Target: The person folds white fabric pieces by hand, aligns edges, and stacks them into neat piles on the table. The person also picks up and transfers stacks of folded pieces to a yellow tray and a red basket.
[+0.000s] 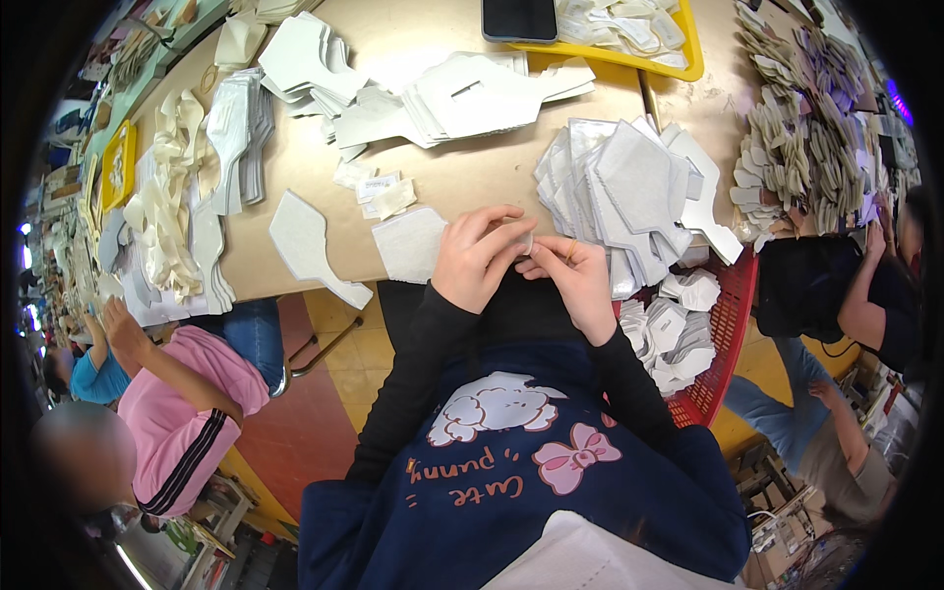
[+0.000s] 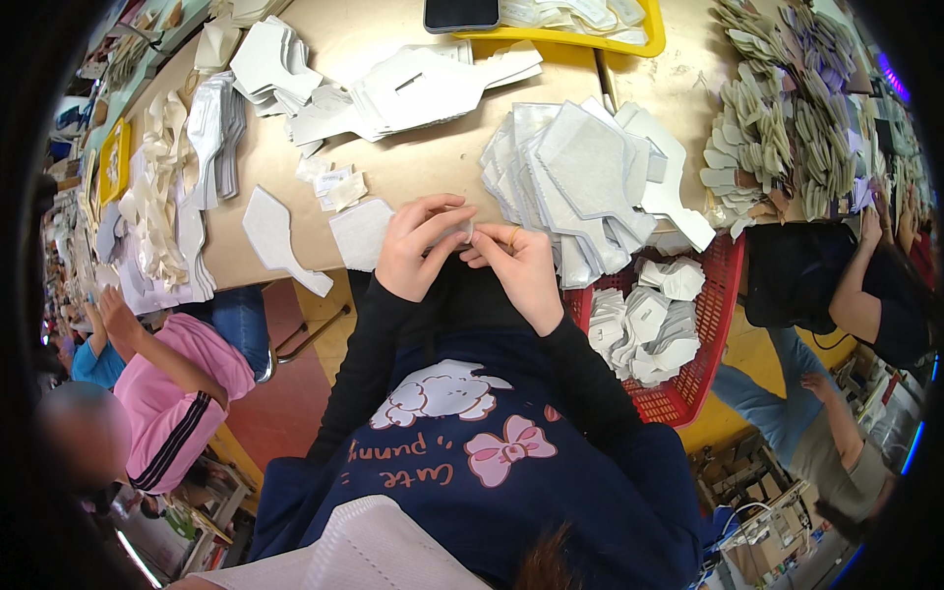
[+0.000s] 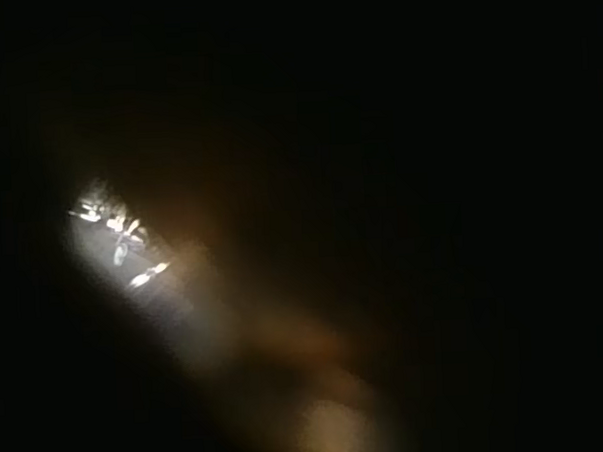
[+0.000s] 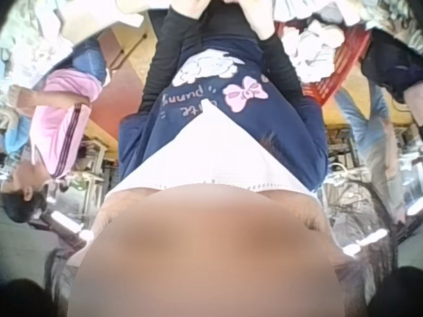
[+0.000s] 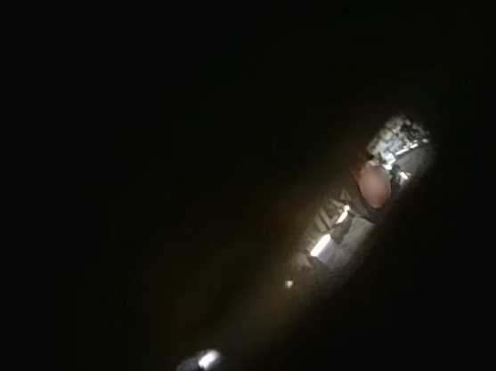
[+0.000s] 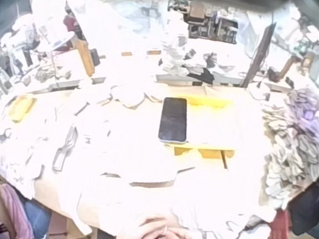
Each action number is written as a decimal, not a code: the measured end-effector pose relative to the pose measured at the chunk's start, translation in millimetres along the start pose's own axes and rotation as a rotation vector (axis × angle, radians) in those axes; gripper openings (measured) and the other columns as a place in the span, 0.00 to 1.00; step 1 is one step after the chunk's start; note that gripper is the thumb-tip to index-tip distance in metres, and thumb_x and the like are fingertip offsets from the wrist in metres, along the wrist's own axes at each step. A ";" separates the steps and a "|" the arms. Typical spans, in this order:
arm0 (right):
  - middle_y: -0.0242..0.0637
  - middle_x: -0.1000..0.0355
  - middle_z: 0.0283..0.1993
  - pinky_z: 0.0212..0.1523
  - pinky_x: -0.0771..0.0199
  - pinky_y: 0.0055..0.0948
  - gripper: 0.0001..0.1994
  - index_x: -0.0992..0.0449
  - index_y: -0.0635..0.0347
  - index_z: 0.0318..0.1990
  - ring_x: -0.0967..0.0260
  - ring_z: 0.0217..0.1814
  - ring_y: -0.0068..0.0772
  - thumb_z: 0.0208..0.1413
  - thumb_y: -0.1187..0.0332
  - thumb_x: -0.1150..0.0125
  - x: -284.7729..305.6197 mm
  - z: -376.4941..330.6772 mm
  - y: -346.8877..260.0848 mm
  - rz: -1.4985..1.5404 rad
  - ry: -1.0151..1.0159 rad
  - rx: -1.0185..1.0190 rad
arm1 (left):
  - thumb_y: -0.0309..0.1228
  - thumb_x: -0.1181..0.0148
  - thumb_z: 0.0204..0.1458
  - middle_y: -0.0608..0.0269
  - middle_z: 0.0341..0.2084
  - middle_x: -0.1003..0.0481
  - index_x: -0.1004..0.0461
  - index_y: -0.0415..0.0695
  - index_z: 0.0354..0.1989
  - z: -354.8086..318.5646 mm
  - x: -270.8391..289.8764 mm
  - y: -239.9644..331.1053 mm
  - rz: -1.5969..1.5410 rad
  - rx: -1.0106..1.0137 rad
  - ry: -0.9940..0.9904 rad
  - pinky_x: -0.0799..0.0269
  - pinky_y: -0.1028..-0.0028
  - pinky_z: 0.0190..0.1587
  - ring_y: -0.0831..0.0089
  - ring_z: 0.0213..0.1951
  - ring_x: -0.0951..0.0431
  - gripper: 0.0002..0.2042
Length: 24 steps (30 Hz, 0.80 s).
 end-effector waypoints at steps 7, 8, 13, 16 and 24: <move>0.41 0.22 0.35 0.38 0.23 0.21 0.11 0.23 0.74 0.45 0.22 0.35 0.26 0.62 0.73 0.43 -2.5 -1.6 -0.9 0.064 -0.007 0.022 | 0.26 0.35 0.45 0.64 0.45 0.25 0.19 0.48 0.41 6.8 7.9 0.3 0.108 -0.154 -0.026 0.33 0.66 0.49 0.63 0.46 0.26 0.13; 0.41 0.22 0.35 0.38 0.23 0.21 0.11 0.23 0.74 0.45 0.22 0.35 0.26 0.62 0.73 0.43 -2.5 -1.6 -1.2 0.061 -0.006 0.015 | 0.26 0.35 0.45 0.64 0.45 0.25 0.19 0.48 0.41 8.9 7.5 0.1 0.117 -0.180 -0.048 0.33 0.66 0.49 0.63 0.46 0.26 0.13; 0.40 0.22 0.34 0.38 0.23 0.21 0.10 0.23 0.74 0.44 0.22 0.35 0.26 0.62 0.73 0.43 -2.8 -2.1 -4.9 0.045 -0.033 0.031 | 0.24 0.36 0.43 0.64 0.47 0.25 0.19 0.48 0.41 17.7 8.7 -1.9 0.149 -0.225 -0.134 0.34 0.66 0.50 0.61 0.49 0.27 0.13; 0.40 0.22 0.34 0.37 0.23 0.21 0.10 0.23 0.74 0.44 0.22 0.35 0.26 0.62 0.73 0.43 -2.7 -2.2 -3.9 0.034 -0.026 0.002 | 0.24 0.36 0.42 0.63 0.47 0.25 0.20 0.47 0.41 18.9 13.3 -3.4 0.135 -0.284 -0.143 0.34 0.65 0.50 0.60 0.48 0.26 0.14; 0.41 0.22 0.33 0.37 0.23 0.21 0.12 0.23 0.74 0.44 0.22 0.34 0.26 0.62 0.70 0.43 0.3 2.7 2.7 0.087 -0.003 -0.035 | 0.17 0.41 0.49 0.57 0.38 0.22 0.24 0.40 0.40 5.4 24.1 -11.1 -0.360 -0.093 -0.159 0.30 0.70 0.44 0.64 0.40 0.23 0.10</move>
Point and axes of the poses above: each hand's wrist, its own z-axis towards the middle knuckle, its own x-axis out of the back of the hand, y = z × x, the point moved 3 cm from there along z, towards the middle knuckle
